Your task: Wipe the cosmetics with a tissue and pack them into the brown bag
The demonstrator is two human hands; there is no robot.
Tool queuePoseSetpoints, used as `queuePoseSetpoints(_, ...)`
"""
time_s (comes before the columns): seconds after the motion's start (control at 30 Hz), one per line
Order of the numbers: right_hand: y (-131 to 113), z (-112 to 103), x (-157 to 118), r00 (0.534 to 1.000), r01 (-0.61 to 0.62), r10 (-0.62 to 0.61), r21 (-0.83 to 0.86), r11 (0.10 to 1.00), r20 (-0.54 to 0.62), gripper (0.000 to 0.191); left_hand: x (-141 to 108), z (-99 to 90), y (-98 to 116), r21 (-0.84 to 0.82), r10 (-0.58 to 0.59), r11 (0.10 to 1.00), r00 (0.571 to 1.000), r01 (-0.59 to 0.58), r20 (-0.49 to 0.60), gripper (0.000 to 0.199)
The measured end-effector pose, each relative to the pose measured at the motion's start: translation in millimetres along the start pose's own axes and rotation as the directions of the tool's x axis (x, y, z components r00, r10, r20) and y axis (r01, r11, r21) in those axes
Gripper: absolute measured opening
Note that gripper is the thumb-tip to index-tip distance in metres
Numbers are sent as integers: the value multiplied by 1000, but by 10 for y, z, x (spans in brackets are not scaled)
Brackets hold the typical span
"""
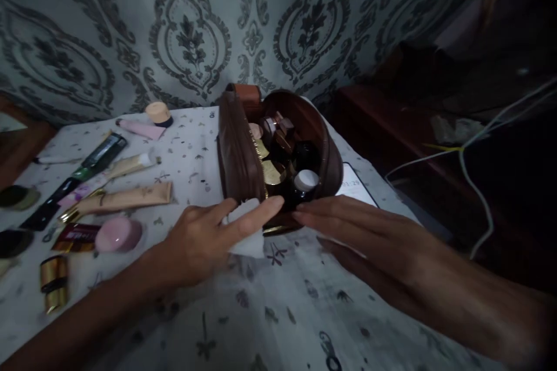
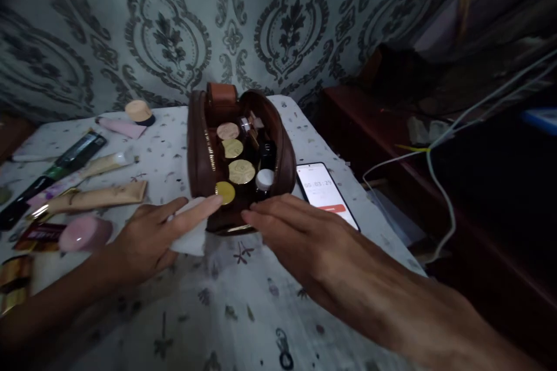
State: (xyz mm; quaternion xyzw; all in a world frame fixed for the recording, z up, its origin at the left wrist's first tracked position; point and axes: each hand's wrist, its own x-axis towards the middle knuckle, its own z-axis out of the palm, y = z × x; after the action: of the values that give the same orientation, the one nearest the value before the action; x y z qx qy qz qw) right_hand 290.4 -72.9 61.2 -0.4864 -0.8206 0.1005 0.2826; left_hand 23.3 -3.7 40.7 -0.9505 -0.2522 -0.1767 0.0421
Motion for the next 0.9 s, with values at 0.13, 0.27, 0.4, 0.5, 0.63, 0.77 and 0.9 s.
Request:
queuePoseSetpoints(0.13,-13,-6,58,977,205,-211,-134,970,-28,39,-227,-49,119,0,-10,1000,995,10,103,59)
queuePoseSetpoints(0.27,-172,181,-14,958,130,-170,-176,976,-231,34,-580,-59,211,-41,-125,990,978,134,167,54)
queuePoseSetpoints(0.4,-375,421,-140,938,159,-164,-44,986,-306,34,-1025,-27,227,-75,-286,949,936,307,206,50)
queuePoseSetpoints(0.5,-521,679,-142,946,211,-195,36,977,-260,28,-1338,-48,216,-85,-382,912,906,402,183,53)
queuePoseSetpoints(0.63,-772,1038,0,974,218,-192,256,942,-120,21,-1643,-159,245,-124,-473,855,855,504,214,38)
queuePoseSetpoints(0.77,-1081,1313,193,985,109,-156,418,902,79,24,-1861,-320,278,-199,-546,801,825,564,142,24)
queuePoseSetpoints(0.9,-1419,1549,395,960,-11,-138,525,851,244,24,-2106,-497,110,-155,-714,693,700,704,-15,32)
